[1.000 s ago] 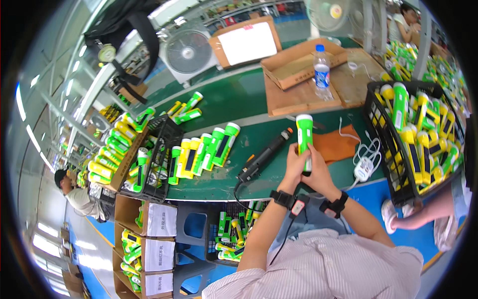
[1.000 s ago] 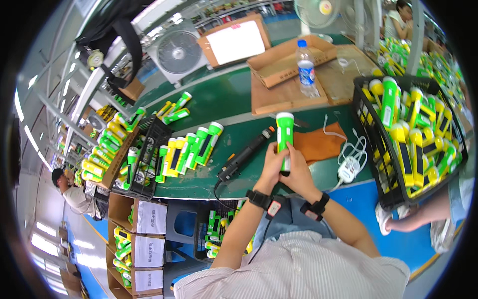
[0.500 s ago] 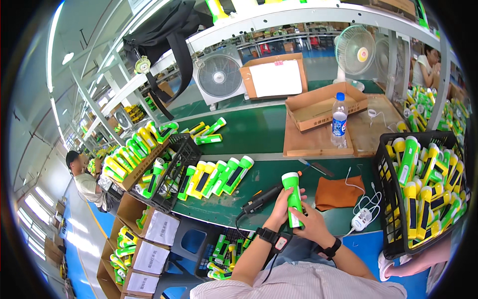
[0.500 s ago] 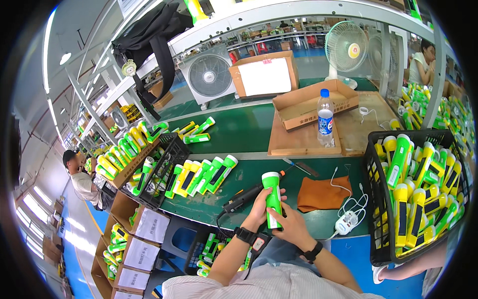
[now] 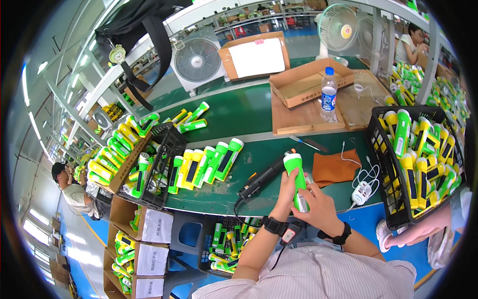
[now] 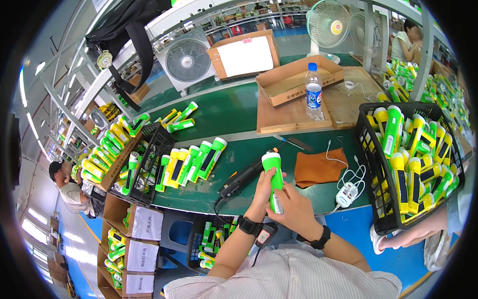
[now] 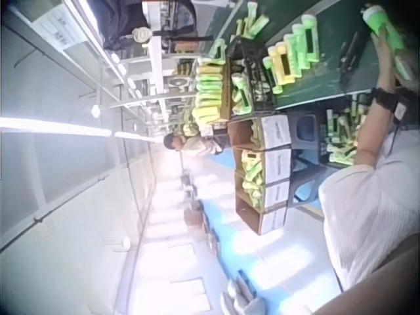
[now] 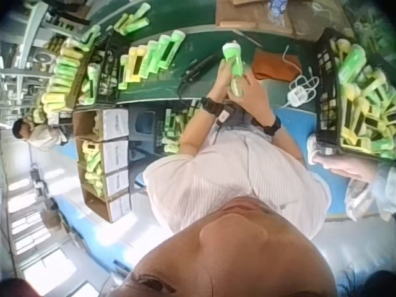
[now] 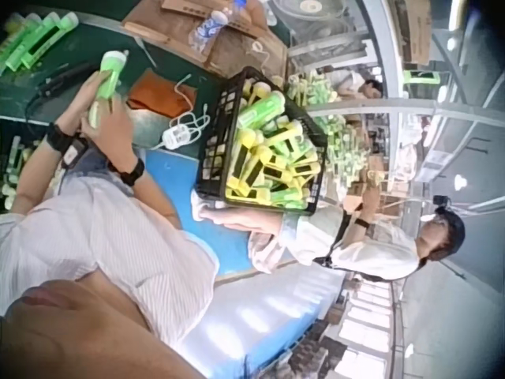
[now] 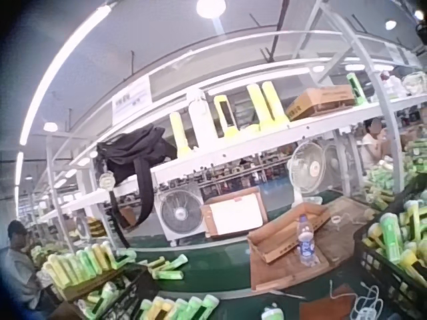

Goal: Assembling, inspecting, and testing handheld flashlights at a factory workstation.

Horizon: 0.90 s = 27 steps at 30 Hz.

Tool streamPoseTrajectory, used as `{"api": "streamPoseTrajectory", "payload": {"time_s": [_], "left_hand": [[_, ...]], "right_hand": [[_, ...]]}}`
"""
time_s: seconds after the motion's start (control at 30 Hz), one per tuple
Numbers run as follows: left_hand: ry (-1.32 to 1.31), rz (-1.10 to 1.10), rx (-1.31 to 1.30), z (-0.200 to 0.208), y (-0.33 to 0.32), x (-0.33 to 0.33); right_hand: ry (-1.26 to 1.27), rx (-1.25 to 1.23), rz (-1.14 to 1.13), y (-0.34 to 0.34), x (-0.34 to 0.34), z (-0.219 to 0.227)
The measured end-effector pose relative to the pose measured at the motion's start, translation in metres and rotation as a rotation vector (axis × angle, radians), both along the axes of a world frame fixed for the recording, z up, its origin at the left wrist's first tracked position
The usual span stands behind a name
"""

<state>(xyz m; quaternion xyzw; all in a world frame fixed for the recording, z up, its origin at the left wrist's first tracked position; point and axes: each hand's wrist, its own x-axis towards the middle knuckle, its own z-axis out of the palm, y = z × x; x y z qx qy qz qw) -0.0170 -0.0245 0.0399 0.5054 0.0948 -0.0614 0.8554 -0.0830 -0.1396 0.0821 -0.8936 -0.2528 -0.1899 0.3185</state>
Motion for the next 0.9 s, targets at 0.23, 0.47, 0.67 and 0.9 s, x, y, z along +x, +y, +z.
{"api": "streamPoseTrajectory", "payload": {"time_s": [0.23,0.47,0.67,0.9], "left_hand": [[0.099,-0.025,-0.101,-0.007,0.002,-0.009],[-0.089,-0.057,-0.013,-0.042,0.005,0.013],[-0.149,-0.089,0.020,-0.018,0.010,0.022],[-0.074,-0.071,0.055,-0.027,0.009,0.021]], "right_hand": [[0.182,0.024,0.059,-0.002,0.002,-0.008],[0.409,0.383,0.186,-0.001,0.012,-0.030],[-0.192,-0.065,0.516,-0.036,-0.005,-0.082],[-0.322,-0.028,0.491,-0.032,-0.005,-0.096]]}}
